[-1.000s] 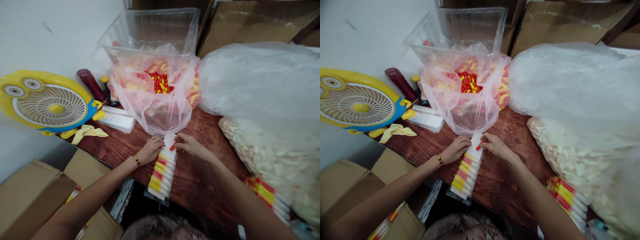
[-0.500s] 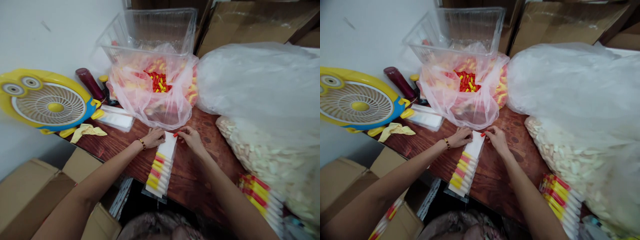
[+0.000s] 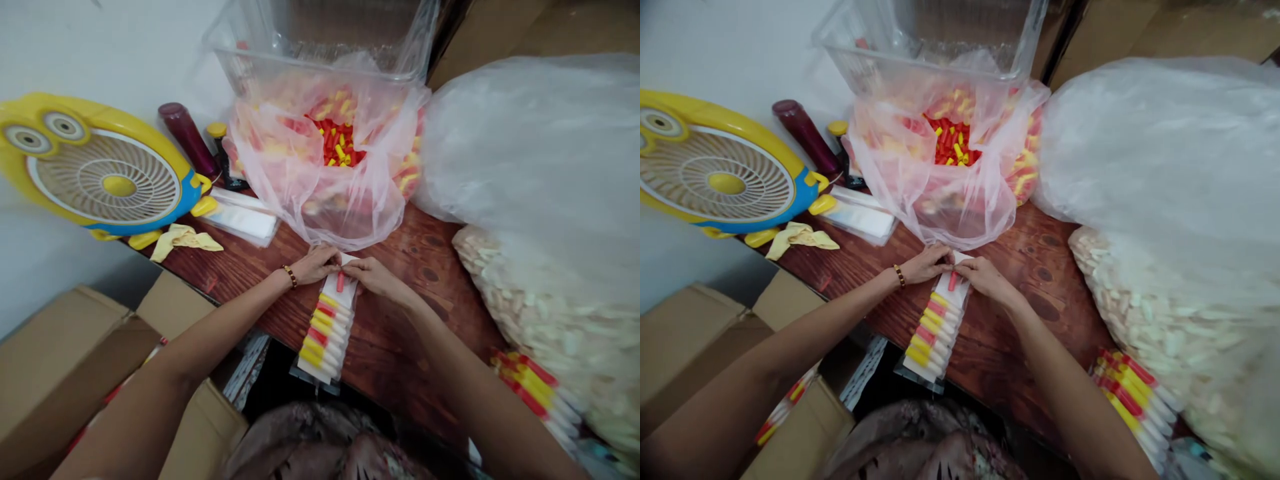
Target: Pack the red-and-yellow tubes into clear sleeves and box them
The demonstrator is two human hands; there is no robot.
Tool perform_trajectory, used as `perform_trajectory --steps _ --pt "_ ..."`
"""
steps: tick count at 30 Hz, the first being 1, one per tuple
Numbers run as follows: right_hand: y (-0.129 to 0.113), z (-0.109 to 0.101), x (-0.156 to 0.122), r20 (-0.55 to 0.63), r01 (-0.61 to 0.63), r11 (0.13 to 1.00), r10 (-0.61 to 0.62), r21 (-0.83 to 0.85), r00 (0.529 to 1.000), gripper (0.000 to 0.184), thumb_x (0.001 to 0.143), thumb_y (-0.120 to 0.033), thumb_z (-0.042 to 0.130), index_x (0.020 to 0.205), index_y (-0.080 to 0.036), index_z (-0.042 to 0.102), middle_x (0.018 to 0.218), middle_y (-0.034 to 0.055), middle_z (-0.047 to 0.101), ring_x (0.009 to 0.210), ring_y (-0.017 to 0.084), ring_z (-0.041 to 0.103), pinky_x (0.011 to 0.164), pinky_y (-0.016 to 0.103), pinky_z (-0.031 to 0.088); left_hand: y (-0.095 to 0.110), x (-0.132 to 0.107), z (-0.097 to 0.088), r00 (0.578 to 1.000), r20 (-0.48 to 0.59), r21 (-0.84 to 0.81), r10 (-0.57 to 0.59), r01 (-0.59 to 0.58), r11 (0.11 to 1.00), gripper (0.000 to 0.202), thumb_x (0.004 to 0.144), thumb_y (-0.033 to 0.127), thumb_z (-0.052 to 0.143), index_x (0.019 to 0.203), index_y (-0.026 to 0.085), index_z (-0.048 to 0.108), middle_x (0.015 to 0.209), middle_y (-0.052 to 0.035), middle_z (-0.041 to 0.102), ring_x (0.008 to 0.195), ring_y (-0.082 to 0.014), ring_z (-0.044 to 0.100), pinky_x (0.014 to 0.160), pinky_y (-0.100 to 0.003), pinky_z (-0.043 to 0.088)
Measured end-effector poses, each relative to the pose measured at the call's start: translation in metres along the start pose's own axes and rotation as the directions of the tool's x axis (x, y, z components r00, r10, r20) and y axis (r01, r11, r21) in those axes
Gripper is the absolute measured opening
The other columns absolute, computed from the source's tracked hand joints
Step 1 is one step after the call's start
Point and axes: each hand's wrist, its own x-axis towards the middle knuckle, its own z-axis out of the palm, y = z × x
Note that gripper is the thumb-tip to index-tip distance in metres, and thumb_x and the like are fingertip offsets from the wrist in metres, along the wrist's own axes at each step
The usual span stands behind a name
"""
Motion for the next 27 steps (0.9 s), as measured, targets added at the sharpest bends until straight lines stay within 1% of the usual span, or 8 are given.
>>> perform_trajectory --steps 2,5,11,15,17,21,25,27 --pt "-0.001 0.001 -0.004 0.019 0.008 0.999 -0.009 0.035 1.0 0.037 0.081 -0.048 0.056 0.084 -0.014 0.069 0.074 0.0053 0.065 0.06 0.013 0.055 0.047 0.022 0.045 -0.002 0.001 0.0 1.0 0.006 -0.003 0.004 -0.004 1.0 0.006 0.086 0.021 0.056 0.081 0.018 0.056 0.081 -0.0015 0.057 0.088 -0.018 0.047 0.084 -0.031 0.034" --pt "0.002 0.006 -0.007 -0.005 0.022 0.999 -0.022 0.049 1.0 0.035 0.074 -0.045 0.064 0.09 -0.015 0.069 0.075 0.0029 0.064 0.059 0.012 0.052 0.049 0.022 0.043 -0.003 0.0 0.002 1.0 0.015 0.01 -0.002 0.002 1.0 0.01 0.086 0.021 0.056 0.077 0.018 0.054 0.08 -0.0015 0.056 0.087 -0.0181 0.046 0.084 -0.032 0.033" --pt "0.013 0.015 -0.002 -0.112 -0.031 0.999 0.029 -0.013 0.993 0.024 0.066 -0.038 0.068 0.074 -0.016 0.072 0.063 -0.0005 0.061 0.057 0.012 0.048 0.053 0.024 0.038 -0.001 -0.005 0.001 0.999 0.036 0.016 0.003 -0.004 1.0 0.007 0.086 0.023 0.054 0.081 0.018 0.055 0.085 -0.0019 0.056 0.094 -0.0191 0.046 0.089 -0.034 0.032" --pt "0.007 0.013 -0.004 -0.022 -0.088 0.991 0.091 0.1 0.996 0.025 0.062 -0.039 0.07 0.073 -0.017 0.072 0.066 -0.0001 0.064 0.06 0.012 0.051 0.058 0.025 0.04 0.003 -0.005 -0.001 0.997 0.071 0.051 -0.011 0.007 0.999 0.008 0.087 0.024 0.053 0.081 0.018 0.054 0.086 -0.0023 0.057 0.096 -0.0201 0.047 0.09 -0.035 0.031" --pt "0.002 0.012 -0.005 0.018 -0.102 0.987 0.101 0.121 0.995 0.026 0.061 -0.039 0.071 0.074 -0.017 0.072 0.069 0.0006 0.065 0.062 0.013 0.052 0.06 0.026 0.042 0.003 -0.005 0.001 0.998 0.055 0.074 -0.024 0.019 0.997 0.009 0.087 0.024 0.053 0.081 0.018 0.054 0.087 -0.003 0.058 0.097 -0.0207 0.047 0.09 -0.036 0.031" --pt "0.0 0.013 -0.005 0.054 -0.088 0.993 0.084 0.077 0.995 0.023 0.062 -0.038 0.07 0.072 -0.017 0.069 0.069 0.0011 0.065 0.066 0.014 0.054 0.065 0.027 0.043 0.0 -0.005 0.009 1.0 -0.001 0.088 0.009 -0.009 0.996 0.011 0.088 0.025 0.053 0.08 0.017 0.055 0.087 -0.0034 0.058 0.097 -0.0207 0.046 0.091 -0.036 0.029" --pt "0.007 0.018 -0.003 -0.025 -0.065 0.998 0.065 0.003 0.998 0.023 0.063 -0.037 0.071 0.066 -0.019 0.058 0.063 -0.0017 0.058 0.063 0.014 0.053 0.06 0.025 0.041 -0.001 -0.004 0.012 0.999 -0.044 0.066 0.005 -0.002 0.998 0.014 0.09 0.028 0.052 0.081 0.017 0.056 0.086 -0.0032 0.06 0.096 -0.0204 0.047 0.091 -0.036 0.03" --pt "0.009 0.019 -0.002 -0.043 -0.055 0.998 0.056 0.025 0.998 0.024 0.063 -0.036 0.072 0.066 -0.019 0.054 0.062 -0.0027 0.056 0.061 0.013 0.051 0.058 0.024 0.04 0.002 -0.005 0.011 0.998 -0.065 0.047 -0.001 0.004 0.999 0.014 0.09 0.029 0.053 0.084 0.017 0.056 0.089 -0.0037 0.061 0.097 -0.0198 0.048 0.091 -0.035 0.031"
